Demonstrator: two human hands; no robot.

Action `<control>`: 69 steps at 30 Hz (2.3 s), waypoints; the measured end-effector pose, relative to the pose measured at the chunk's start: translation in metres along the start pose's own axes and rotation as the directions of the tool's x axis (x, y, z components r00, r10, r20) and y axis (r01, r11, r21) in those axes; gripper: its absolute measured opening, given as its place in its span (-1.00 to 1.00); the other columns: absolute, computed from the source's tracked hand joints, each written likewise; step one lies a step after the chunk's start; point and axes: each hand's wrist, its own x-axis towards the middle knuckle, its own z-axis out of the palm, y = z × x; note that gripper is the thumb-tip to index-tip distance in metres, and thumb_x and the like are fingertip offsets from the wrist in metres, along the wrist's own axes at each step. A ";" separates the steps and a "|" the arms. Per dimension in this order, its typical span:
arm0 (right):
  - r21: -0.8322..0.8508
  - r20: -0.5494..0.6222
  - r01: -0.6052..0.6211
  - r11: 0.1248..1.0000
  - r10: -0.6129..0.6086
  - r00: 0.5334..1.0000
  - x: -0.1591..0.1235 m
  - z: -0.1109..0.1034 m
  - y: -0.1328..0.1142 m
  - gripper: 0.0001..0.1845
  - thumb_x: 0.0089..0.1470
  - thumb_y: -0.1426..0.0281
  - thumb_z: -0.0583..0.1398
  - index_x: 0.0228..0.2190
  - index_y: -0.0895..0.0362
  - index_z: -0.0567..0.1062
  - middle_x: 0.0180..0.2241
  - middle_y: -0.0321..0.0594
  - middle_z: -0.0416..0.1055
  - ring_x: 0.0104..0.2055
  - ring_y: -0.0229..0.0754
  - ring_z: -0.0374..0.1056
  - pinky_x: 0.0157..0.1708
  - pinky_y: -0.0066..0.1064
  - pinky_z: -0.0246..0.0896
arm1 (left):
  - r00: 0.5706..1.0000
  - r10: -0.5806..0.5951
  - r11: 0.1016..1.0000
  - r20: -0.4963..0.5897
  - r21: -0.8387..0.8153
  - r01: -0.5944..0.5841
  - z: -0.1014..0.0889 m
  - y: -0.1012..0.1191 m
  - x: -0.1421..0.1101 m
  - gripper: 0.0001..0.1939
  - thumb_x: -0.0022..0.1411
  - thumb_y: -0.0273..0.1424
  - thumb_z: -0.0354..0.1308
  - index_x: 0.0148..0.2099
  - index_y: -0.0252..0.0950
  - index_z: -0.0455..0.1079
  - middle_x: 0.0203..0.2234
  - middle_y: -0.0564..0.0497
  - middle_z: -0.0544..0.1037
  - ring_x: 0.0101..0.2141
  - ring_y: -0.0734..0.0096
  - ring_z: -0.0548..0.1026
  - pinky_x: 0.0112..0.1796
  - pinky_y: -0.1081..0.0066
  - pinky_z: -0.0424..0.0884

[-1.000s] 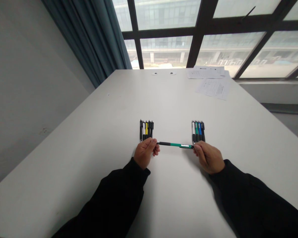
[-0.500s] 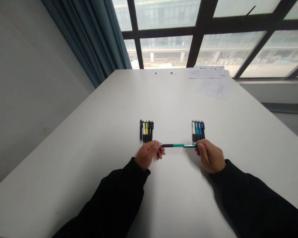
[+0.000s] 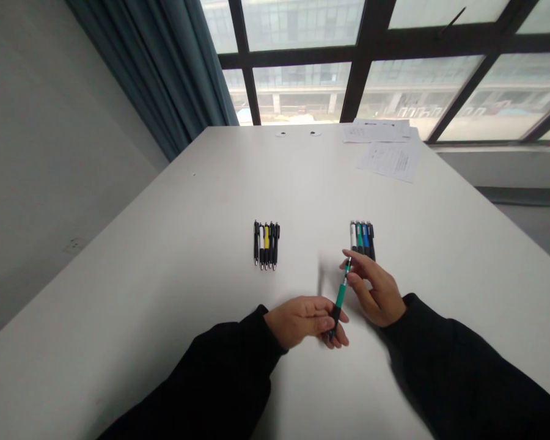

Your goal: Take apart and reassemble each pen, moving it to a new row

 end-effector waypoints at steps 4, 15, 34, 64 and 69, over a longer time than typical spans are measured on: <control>0.080 -0.019 -0.037 0.996 0.038 0.999 -0.005 0.006 -0.013 -0.56 0.23 0.38 0.11 0.12 0.13 0.18 -0.14 -0.08 0.35 -0.40 -0.26 0.33 -0.42 -0.39 0.33 | 0.961 0.193 0.981 -0.198 0.010 -0.195 -0.007 0.004 0.005 -0.67 0.16 -0.19 0.30 -0.15 -0.33 0.43 -0.28 -0.15 0.58 -0.30 0.39 0.50 -0.30 0.43 0.37; 0.246 0.275 -0.270 0.931 0.200 0.940 -0.007 0.018 -0.037 -0.72 0.33 0.32 0.02 -0.37 0.11 0.42 -0.54 -0.32 0.35 -0.53 -0.31 0.28 -0.46 -0.46 0.19 | 0.804 0.422 0.906 -0.419 0.208 -0.367 -0.022 0.003 0.005 -0.70 0.03 -0.32 0.41 -0.21 -0.35 0.49 -0.45 0.03 0.53 -0.43 0.49 0.43 -0.32 0.44 0.33; 0.243 0.230 -0.437 0.866 0.386 0.893 -0.002 0.011 -0.017 -0.66 0.26 0.19 0.11 -0.43 0.14 0.47 -0.62 -0.32 0.35 -0.61 -0.31 0.22 -0.58 -0.45 0.13 | 0.710 0.700 -0.143 0.083 0.989 0.025 -0.032 0.006 -0.003 -0.78 0.41 -0.44 -0.05 -0.10 -0.36 0.42 -0.33 -0.09 0.57 -0.29 0.31 0.51 -0.22 0.31 0.48; 0.380 0.210 -0.455 0.806 0.403 0.890 0.004 0.016 -0.016 -0.78 0.14 0.24 0.24 -0.28 0.15 0.47 -0.56 -0.34 0.32 -0.57 -0.31 0.21 -0.56 -0.43 0.14 | 0.796 0.603 -0.041 -0.045 0.995 0.087 -0.031 0.011 -0.008 -0.72 0.42 -0.43 -0.17 -0.15 -0.34 0.38 -0.37 -0.10 0.48 -0.32 0.29 0.46 -0.25 0.29 0.45; 0.446 0.219 -0.485 0.752 0.434 0.874 0.003 0.016 -0.016 -0.65 0.06 0.24 0.31 -0.14 0.12 0.44 -0.45 -0.29 0.40 -0.58 -0.33 0.20 -0.61 -0.46 0.12 | 0.805 0.590 -0.028 -0.057 0.995 0.091 -0.032 0.010 -0.007 -0.71 0.42 -0.44 -0.17 -0.14 -0.35 0.39 -0.36 -0.11 0.49 -0.29 0.28 0.48 -0.21 0.27 0.46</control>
